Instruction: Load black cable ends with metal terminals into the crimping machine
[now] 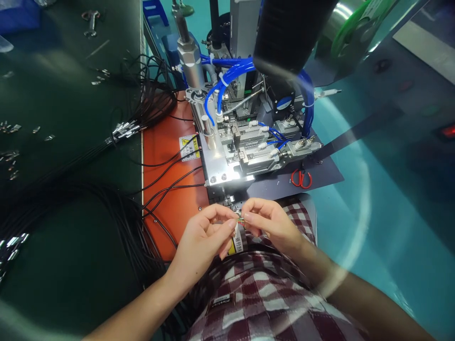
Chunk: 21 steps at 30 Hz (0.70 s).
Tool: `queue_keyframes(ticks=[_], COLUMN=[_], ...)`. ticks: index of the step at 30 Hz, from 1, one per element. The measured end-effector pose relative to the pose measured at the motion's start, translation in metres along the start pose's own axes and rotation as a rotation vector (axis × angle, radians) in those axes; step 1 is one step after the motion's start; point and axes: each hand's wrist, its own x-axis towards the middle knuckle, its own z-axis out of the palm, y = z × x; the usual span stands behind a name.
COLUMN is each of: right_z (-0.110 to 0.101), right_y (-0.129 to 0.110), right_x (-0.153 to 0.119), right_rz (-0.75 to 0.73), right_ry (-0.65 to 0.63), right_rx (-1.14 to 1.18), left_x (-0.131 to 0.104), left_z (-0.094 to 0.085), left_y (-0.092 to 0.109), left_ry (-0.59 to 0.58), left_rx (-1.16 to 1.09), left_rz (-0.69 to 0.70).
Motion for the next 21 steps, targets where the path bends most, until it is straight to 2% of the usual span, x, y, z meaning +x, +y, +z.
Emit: queue_keyframes(ticks=[11,16,21], right_z=[-0.006,-0.006,-0.005], right_y=[0.01,0.01,0.006], right_x=[0.0,0.0,-0.001], right_rz=[0.085,0.135,0.087], right_ry=[-0.142,-0.155,-0.146], right_rx=[0.175,0.213,0.168], left_x=[-0.001,-0.001,0.0], left_z=[-0.003,-0.005,-0.005], left_y=[-0.001,-0.004,-0.006], left_ry=[-0.057,-0.084,-0.082], left_rx=[-0.019,-0.008,-0.017], left_rz=[0.003,0.012,0.008])
